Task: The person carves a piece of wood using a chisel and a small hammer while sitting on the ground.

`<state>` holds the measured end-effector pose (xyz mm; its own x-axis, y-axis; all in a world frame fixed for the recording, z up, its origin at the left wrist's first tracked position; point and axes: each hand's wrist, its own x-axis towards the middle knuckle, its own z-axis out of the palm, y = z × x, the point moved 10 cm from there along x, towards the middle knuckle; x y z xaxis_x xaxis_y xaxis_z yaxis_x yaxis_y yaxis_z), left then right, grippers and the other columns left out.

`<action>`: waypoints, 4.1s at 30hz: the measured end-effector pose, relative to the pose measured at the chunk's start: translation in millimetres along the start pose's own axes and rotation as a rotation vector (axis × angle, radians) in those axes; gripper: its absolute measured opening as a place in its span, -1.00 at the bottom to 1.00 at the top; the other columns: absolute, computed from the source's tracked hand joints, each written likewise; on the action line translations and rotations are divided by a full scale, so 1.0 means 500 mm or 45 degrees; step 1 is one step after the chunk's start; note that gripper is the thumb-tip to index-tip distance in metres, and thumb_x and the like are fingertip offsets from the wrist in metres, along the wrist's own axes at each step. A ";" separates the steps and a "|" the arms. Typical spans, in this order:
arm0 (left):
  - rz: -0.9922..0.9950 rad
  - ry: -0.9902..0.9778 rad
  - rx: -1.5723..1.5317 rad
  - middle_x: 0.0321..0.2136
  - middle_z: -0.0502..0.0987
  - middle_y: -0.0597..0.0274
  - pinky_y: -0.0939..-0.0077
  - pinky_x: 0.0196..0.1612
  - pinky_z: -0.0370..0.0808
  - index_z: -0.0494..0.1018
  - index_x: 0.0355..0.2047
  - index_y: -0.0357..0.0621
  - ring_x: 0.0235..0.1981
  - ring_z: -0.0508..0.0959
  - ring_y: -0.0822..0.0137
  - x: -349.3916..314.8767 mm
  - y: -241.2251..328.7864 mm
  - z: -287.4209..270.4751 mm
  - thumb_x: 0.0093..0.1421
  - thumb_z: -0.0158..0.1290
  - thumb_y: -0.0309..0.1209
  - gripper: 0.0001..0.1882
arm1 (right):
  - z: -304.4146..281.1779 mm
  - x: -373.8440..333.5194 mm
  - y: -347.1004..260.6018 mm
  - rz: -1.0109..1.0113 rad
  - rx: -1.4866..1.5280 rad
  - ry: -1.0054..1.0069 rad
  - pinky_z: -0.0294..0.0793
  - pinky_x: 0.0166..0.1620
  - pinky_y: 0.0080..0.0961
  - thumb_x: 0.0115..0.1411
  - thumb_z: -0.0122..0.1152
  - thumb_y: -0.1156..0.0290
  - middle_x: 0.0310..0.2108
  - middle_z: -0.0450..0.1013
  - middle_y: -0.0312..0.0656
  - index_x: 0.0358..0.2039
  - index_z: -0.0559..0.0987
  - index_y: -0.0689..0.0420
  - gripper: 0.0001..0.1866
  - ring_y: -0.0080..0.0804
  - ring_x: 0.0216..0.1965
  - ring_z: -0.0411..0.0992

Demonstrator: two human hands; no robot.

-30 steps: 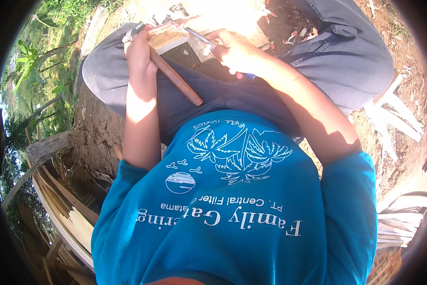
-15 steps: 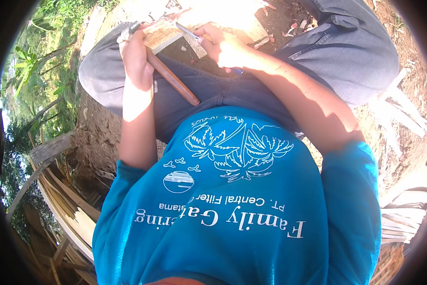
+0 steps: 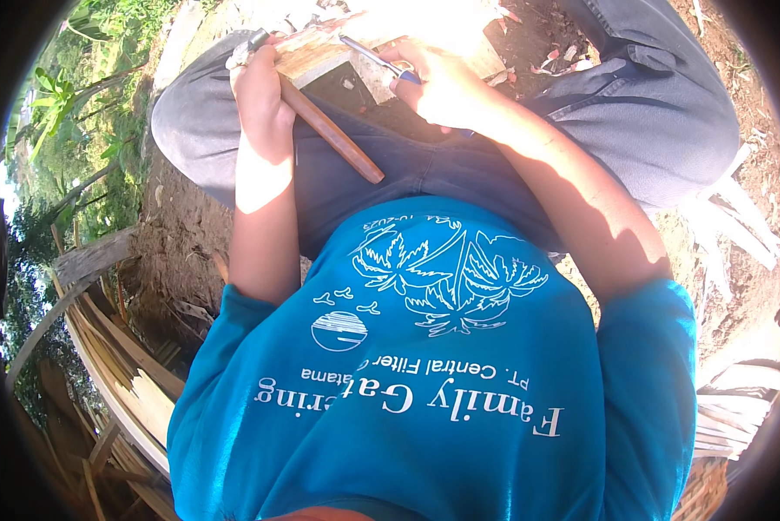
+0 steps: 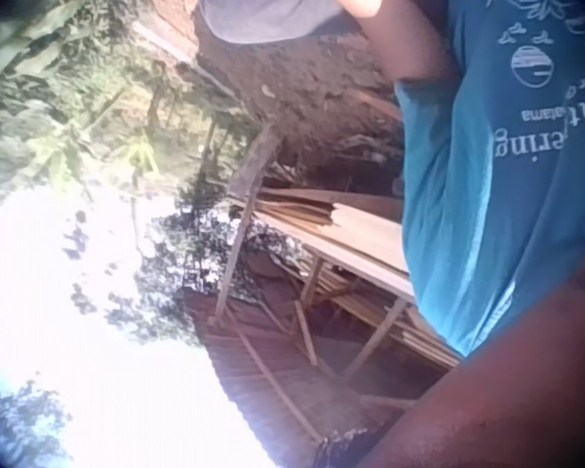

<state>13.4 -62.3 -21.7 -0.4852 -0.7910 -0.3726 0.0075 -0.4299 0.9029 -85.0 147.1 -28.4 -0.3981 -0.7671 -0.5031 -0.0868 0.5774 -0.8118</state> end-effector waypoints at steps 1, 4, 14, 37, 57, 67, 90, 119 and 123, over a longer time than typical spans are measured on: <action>0.032 -0.031 0.033 -0.06 0.51 -0.07 0.34 0.02 0.52 0.42 0.02 -0.53 -0.04 0.56 0.19 0.001 0.005 0.003 0.26 -0.10 -0.57 -0.64 | -0.005 0.002 -0.016 -0.100 0.007 0.059 0.32 -0.71 -0.53 0.39 0.03 0.24 -0.50 0.50 -0.27 0.25 0.40 -0.08 -0.57 -0.58 -0.76 0.27; 0.019 -0.025 -0.015 -0.08 0.52 -0.07 0.34 0.02 0.53 0.43 -0.01 -0.54 -0.05 0.56 0.19 -0.005 0.003 0.000 0.25 -0.10 -0.59 -0.66 | 0.009 0.032 -0.006 -0.147 0.010 0.043 0.30 -0.70 -0.50 0.39 0.03 0.24 -0.51 0.49 -0.28 0.24 0.41 -0.05 -0.58 -0.57 -0.75 0.28; 0.037 -0.083 -0.015 -0.12 0.54 -0.05 0.33 -0.03 0.55 0.46 -0.07 -0.52 -0.10 0.59 0.18 -0.018 0.022 0.023 0.23 -0.10 -0.60 -0.71 | 0.070 0.064 0.034 0.223 0.885 -0.191 0.34 -0.64 -0.62 0.43 -0.05 0.26 -0.44 0.35 -0.29 0.27 0.33 0.13 -0.54 -0.63 -0.62 0.31; -0.045 -0.159 -0.058 -0.25 0.49 0.15 0.36 -0.14 0.55 0.32 -0.13 -0.27 -0.22 0.58 0.31 0.012 -0.042 0.012 0.07 -0.09 -0.79 -0.65 | -0.042 0.002 -0.024 -0.116 -0.576 0.130 0.53 -0.08 -0.27 0.27 0.14 0.44 -0.29 0.56 0.05 0.18 0.51 0.11 -0.56 -0.29 -0.28 0.60; 0.007 -0.035 0.157 -0.35 0.53 0.18 0.45 -0.45 0.45 0.42 -0.18 -0.31 -0.44 0.54 0.40 0.018 -0.064 -0.001 0.11 0.14 -0.68 -0.75 | -0.023 0.094 0.072 0.325 1.021 -0.112 0.24 -0.71 -0.81 0.40 0.12 0.29 -0.41 0.47 -0.33 0.11 0.50 0.16 -0.65 -0.73 -0.66 0.28; -0.048 0.036 0.193 -0.27 0.51 0.17 0.50 -0.56 0.43 0.36 -0.10 -0.21 -0.47 0.53 0.39 0.016 -0.057 -0.012 0.13 0.17 -0.62 -0.67 | -0.072 0.093 0.026 0.288 0.739 0.071 0.26 -0.70 -0.85 0.39 0.14 0.30 -0.43 0.52 -0.30 0.11 0.56 0.13 -0.66 -0.76 -0.67 0.30; -0.016 -0.127 0.322 -0.13 0.53 0.08 0.36 -0.14 0.56 0.39 -0.02 -0.37 -0.15 0.60 0.25 0.022 -0.089 -0.013 0.15 0.02 -0.70 -0.65 | -0.140 0.018 0.018 0.020 -0.020 0.081 0.43 -0.46 -0.72 0.36 0.17 0.40 -0.40 0.48 -0.40 0.21 0.49 0.12 -0.58 -0.72 -0.54 0.36; -0.115 -0.250 0.182 -0.11 0.52 -0.09 0.18 -0.31 0.73 0.24 0.01 -0.32 -0.18 0.66 0.10 0.001 -0.087 0.024 0.23 -0.04 -0.74 -0.65 | -0.086 0.060 0.036 -0.396 -0.508 0.048 0.55 -0.23 -0.43 0.40 0.13 0.26 -0.16 0.59 -0.18 0.26 0.43 -0.04 -0.57 -0.45 -0.42 0.51; -0.116 -0.360 0.216 -0.11 0.53 -0.11 0.18 -0.29 0.74 0.21 0.02 -0.32 -0.16 0.67 0.09 0.006 -0.087 0.030 0.23 -0.05 -0.75 -0.64 | -0.082 0.071 0.036 -0.497 -0.459 0.098 0.51 -0.39 -0.50 0.42 0.09 0.26 -0.32 0.55 -0.24 0.16 0.47 0.03 -0.65 -0.53 -0.58 0.43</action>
<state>-1.5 -39.4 -58.7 -0.7005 -0.5908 -0.4004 -0.1808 -0.3958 0.9003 -138.3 141.6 -48.7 -0.3380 -0.9291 -0.1498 -0.5445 0.3229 -0.7741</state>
